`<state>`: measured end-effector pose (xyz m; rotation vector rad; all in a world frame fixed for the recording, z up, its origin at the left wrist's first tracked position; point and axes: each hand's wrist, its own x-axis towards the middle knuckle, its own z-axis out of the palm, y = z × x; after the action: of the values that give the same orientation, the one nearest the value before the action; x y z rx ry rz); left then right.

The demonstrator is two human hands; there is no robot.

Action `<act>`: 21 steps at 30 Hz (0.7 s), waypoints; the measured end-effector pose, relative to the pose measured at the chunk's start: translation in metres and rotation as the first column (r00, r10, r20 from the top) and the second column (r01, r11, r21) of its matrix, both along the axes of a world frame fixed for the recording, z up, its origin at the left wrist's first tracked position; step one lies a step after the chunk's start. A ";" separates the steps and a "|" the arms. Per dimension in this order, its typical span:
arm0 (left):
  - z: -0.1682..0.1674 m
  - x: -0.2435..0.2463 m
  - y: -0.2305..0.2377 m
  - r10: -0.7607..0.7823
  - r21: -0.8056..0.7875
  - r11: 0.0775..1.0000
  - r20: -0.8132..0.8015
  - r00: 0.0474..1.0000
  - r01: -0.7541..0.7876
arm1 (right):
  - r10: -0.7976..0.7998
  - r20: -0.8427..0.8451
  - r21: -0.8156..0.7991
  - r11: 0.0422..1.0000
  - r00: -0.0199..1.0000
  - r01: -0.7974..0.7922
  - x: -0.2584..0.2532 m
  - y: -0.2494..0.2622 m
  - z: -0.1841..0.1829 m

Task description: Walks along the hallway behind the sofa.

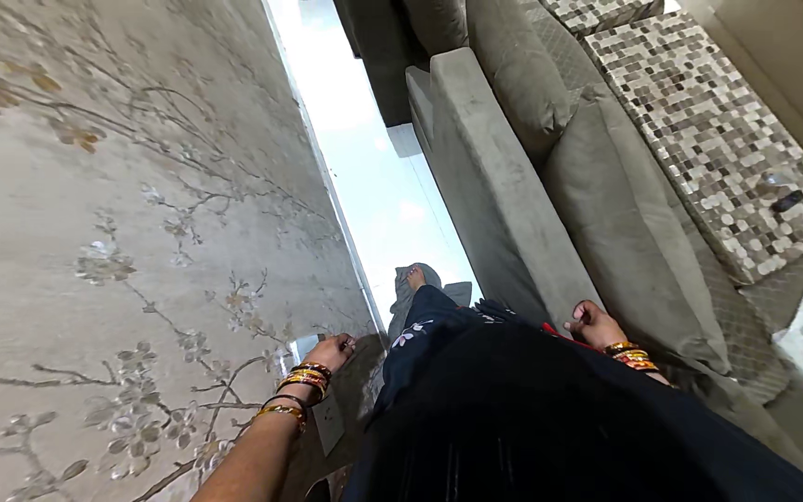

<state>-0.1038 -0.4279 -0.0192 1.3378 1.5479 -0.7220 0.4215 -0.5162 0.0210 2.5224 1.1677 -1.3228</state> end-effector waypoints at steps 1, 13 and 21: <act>-0.001 0.000 -0.001 0.004 0.001 1.000 0.001 1.000 -0.004 | 0.000 0.001 -0.007 1.000 1.000 0.000 0.000 0.000 0.000; -0.008 0.007 -0.013 -0.011 -0.081 0.997 0.018 1.000 0.012 | -0.038 0.009 0.041 0.998 0.999 0.038 0.000 -0.008 -0.005; -0.009 0.005 -0.006 0.030 0.012 0.999 0.024 0.999 -0.031 | -0.046 0.002 0.105 0.993 0.999 0.045 -0.002 -0.009 -0.004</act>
<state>-0.0990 -0.4336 -0.0281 1.3246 1.5532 -0.6764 0.4198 -0.5252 0.0173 2.6382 1.2171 -1.2984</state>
